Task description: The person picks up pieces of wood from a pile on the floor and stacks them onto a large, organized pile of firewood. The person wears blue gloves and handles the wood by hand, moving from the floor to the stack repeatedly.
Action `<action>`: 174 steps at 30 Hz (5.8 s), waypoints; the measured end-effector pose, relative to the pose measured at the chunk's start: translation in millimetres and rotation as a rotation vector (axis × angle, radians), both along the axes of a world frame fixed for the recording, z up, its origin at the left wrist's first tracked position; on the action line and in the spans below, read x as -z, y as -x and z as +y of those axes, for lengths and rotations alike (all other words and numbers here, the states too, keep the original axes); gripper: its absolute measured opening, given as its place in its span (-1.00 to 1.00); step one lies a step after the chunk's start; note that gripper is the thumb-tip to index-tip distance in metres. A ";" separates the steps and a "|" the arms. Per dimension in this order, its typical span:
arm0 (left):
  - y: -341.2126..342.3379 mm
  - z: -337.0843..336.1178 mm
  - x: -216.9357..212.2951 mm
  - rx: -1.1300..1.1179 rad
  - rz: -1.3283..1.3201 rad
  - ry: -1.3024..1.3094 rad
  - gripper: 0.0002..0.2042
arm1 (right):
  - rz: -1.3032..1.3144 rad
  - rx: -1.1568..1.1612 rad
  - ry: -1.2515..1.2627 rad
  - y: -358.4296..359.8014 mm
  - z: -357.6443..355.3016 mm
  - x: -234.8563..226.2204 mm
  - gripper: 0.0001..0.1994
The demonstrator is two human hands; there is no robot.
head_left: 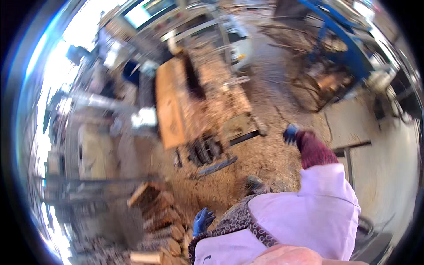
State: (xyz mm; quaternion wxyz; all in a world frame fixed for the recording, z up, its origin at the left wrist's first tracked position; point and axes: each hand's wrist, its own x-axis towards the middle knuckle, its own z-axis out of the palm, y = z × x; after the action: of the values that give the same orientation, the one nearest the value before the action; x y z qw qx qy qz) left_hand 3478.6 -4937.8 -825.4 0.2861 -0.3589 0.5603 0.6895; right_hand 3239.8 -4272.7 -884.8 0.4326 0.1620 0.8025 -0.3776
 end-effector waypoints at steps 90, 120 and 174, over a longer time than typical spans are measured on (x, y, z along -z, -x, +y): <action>174.7 -230.4 -71.9 0.701 0.617 1.046 -0.66 | 1.344 -0.562 0.414 172.7 -540.9 -183.7 -0.42; 58.5 -467.3 259.2 -1.711 -0.220 0.030 -0.27 | 0.536 -0.994 0.660 211.5 -1218.9 243.5 -0.37; 272.4 -51.8 -117.3 0.444 1.176 -0.048 -0.25 | 1.279 0.347 0.408 81.1 -421.5 -132.9 -0.48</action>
State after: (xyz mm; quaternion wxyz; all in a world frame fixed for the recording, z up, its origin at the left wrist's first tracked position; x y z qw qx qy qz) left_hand 3206.2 -4989.5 -708.1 0.0744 0.2120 0.6694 0.7081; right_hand 3158.7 -4694.2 -751.9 -0.1703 -0.0511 0.7754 -0.6060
